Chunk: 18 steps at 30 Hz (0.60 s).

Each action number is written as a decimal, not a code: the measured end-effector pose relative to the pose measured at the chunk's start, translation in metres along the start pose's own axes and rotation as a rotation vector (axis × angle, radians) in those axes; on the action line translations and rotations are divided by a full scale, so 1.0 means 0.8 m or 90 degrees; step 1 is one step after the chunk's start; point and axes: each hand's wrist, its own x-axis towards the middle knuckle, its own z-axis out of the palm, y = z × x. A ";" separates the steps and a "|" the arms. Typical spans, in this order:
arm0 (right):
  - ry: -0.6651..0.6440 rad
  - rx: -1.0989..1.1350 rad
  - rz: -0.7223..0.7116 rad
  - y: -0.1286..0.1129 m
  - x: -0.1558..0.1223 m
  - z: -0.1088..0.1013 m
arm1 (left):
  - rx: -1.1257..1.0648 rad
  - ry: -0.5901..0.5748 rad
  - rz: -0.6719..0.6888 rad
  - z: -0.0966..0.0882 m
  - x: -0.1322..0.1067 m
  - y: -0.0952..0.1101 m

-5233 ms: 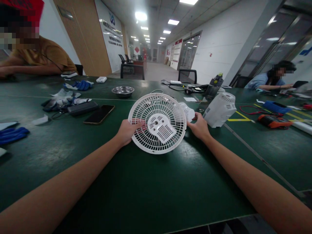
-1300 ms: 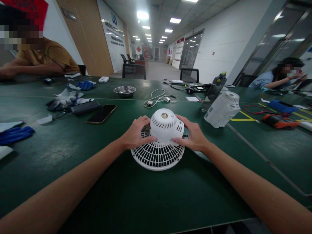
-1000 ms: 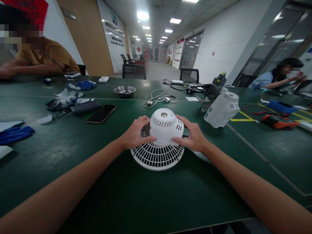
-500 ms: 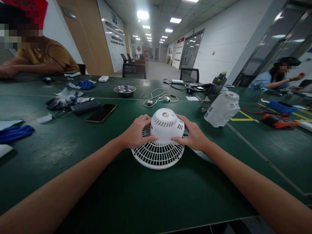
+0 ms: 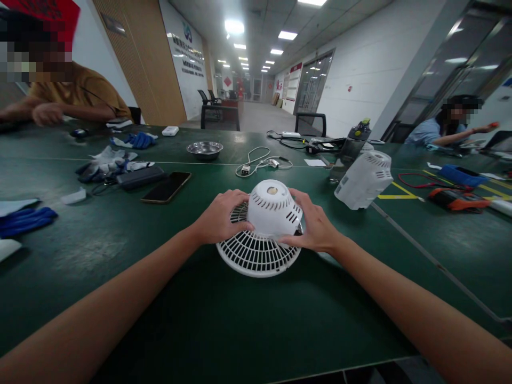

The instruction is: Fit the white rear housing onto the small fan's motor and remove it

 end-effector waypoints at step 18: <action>-0.133 0.199 0.031 -0.017 -0.006 -0.002 | -0.060 0.046 0.004 0.022 -0.013 0.047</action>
